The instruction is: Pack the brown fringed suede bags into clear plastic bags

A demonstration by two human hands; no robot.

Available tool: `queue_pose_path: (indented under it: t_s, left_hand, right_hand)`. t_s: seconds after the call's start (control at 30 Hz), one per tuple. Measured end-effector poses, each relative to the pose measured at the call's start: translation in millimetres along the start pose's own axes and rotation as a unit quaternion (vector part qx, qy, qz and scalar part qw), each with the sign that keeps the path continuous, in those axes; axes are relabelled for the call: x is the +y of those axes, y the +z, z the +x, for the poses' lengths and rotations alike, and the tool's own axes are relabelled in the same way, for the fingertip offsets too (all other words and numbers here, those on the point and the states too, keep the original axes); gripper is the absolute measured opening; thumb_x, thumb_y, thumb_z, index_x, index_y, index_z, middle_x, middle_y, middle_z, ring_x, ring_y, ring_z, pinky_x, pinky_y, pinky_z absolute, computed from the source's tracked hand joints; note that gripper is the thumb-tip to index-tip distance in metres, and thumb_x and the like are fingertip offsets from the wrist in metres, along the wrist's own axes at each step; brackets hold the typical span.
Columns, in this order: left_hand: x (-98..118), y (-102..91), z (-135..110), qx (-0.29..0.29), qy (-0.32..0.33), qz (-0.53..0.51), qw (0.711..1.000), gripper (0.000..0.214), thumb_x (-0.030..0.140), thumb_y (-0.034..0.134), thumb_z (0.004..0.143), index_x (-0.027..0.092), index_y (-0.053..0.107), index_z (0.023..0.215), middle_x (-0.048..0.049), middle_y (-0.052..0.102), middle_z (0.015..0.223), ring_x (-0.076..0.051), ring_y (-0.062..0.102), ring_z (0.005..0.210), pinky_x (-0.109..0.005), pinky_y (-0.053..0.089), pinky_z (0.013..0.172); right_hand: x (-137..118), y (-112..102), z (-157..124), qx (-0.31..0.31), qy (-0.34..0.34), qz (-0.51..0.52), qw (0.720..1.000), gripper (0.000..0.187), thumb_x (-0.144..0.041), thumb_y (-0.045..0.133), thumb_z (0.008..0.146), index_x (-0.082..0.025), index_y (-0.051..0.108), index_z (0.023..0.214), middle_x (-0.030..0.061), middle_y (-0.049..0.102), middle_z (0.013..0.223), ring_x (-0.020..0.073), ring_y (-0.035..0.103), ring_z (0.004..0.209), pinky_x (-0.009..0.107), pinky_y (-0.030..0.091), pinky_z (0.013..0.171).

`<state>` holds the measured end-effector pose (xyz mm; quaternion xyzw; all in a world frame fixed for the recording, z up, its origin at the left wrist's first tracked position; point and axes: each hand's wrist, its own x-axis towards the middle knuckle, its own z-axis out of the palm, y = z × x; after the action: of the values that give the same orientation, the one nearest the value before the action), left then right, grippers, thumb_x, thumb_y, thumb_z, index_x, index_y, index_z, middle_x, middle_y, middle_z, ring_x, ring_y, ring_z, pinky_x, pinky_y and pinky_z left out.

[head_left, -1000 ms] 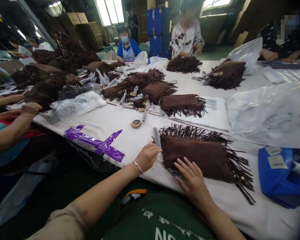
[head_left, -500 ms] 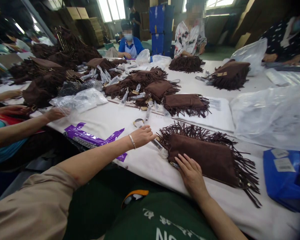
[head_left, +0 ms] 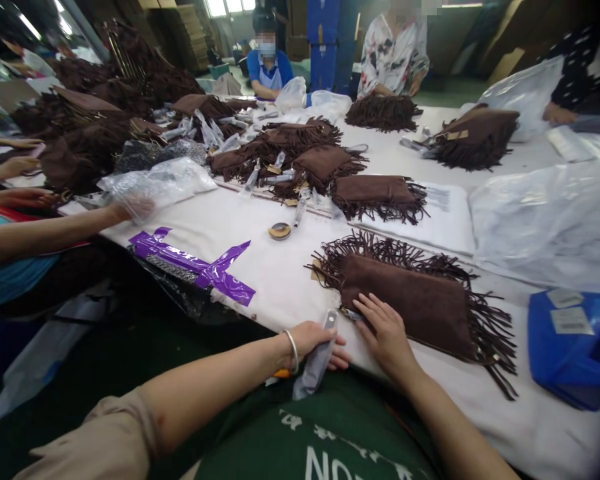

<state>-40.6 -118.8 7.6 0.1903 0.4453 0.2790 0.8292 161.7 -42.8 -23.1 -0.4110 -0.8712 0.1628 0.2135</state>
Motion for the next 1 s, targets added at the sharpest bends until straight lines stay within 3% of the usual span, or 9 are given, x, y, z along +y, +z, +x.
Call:
queue_pose_path:
  t_s: [0.17, 0.27, 0.4, 0.53, 0.67, 0.77, 0.87, 1.0]
  left_hand:
    - [-23.0, 43.4, 41.2, -0.025, -0.005, -0.033, 0.999, 0.041, 0.051, 0.057, 0.080, 0.011, 0.057, 0.092, -0.0151, 0.068, 0.087, -0.024, 0.067, 0.076, -0.042, 0.049, 0.074]
    - [-26.7, 51.5, 47.7, -0.059, 0.002, 0.013, 0.998, 0.046, 0.056, 0.055, 0.078, 0.011, 0.062, 0.090, -0.0149, 0.068, 0.087, -0.023, 0.066, 0.076, -0.039, 0.049, 0.072]
    - [-19.3, 29.1, 30.4, -0.075, 0.006, 0.072, 0.995, 0.051, 0.056, 0.066, 0.068, 0.011, 0.065, 0.091, -0.0157, 0.068, 0.092, -0.022, 0.066, 0.078, -0.035, 0.049, 0.073]
    - [-8.9, 0.3, 8.1, -0.016, 0.012, 0.049, 0.999, 0.055, 0.051, 0.070, 0.067, 0.011, 0.061, 0.105, -0.0151, 0.069, 0.095, -0.021, 0.068, 0.079, -0.031, 0.050, 0.071]
    - [3.8, -6.2, 6.8, 0.030, 0.023, 0.050, 0.998, 0.054, 0.048, 0.063, 0.075, 0.008, 0.056, 0.111, -0.0142, 0.071, 0.081, -0.014, 0.064, 0.056, -0.022, 0.046, 0.050]
    - [11.7, -3.1, 12.8, 0.046, 0.033, 0.045, 0.997, 0.048, 0.041, 0.063, 0.077, 0.008, 0.055, 0.111, -0.0120, 0.071, 0.076, -0.010, 0.059, 0.047, -0.019, 0.042, 0.044]
    - [14.2, -2.0, 13.9, 0.045, 0.041, 0.019, 0.998, 0.047, 0.041, 0.066, 0.076, 0.008, 0.057, 0.107, -0.0149, 0.071, 0.086, -0.013, 0.064, 0.057, -0.022, 0.048, 0.054]
    - [13.0, -4.1, 11.3, 0.035, 0.055, -0.054, 0.996, 0.054, 0.047, 0.069, 0.072, 0.006, 0.057, 0.106, -0.0223, 0.064, 0.109, -0.025, 0.067, 0.090, -0.035, 0.052, 0.077]
  right_hand:
    - [-1.2, -34.0, 15.7, -0.094, 0.078, 0.162, 0.979, 0.039, -0.041, 0.037, 0.094, -0.026, 0.053, 0.126, 0.0047, 0.052, 0.132, 0.0219, 0.040, 0.128, 0.043, 0.033, 0.105]
    - [-6.3, -40.7, 14.2, -0.130, 0.080, 0.133, 0.979, 0.041, -0.041, 0.044, 0.090, -0.024, 0.052, 0.127, 0.0059, 0.052, 0.132, 0.0228, 0.040, 0.127, 0.043, 0.034, 0.105]
    - [-15.8, -24.3, -3.8, -0.130, 0.006, -0.017, 0.991, 0.055, -0.034, 0.055, 0.083, -0.023, 0.042, 0.135, 0.0057, 0.039, 0.142, 0.0273, 0.028, 0.134, 0.050, 0.028, 0.106]
    - [-27.3, -9.6, -15.0, -0.099, -0.005, -0.111, 0.989, 0.061, -0.032, 0.053, 0.083, -0.021, 0.033, 0.140, 0.0066, 0.033, 0.146, 0.0296, 0.022, 0.135, 0.051, 0.028, 0.105]
    - [-27.5, -15.4, -5.3, -0.090, 0.010, -0.134, 0.987, 0.062, -0.023, 0.053, 0.082, -0.024, 0.031, 0.140, 0.0051, 0.040, 0.141, 0.0274, 0.034, 0.127, 0.044, 0.036, 0.098]
    - [-16.5, -24.3, 4.1, -0.093, 0.020, -0.131, 0.987, 0.067, -0.008, 0.050, 0.077, -0.025, 0.032, 0.140, 0.0035, 0.048, 0.134, 0.0236, 0.043, 0.117, 0.037, 0.040, 0.092]
    - [-6.2, -25.9, 5.1, -0.082, 0.010, -0.141, 0.987, 0.069, -0.004, 0.050, 0.074, -0.024, 0.036, 0.138, 0.0048, 0.048, 0.132, 0.0249, 0.042, 0.116, 0.039, 0.039, 0.093]
    - [-0.3, -18.9, -1.6, -0.058, -0.009, -0.132, 0.990, 0.063, -0.005, 0.049, 0.076, -0.021, 0.039, 0.135, 0.0076, 0.050, 0.127, 0.0260, 0.044, 0.112, 0.041, 0.039, 0.094]
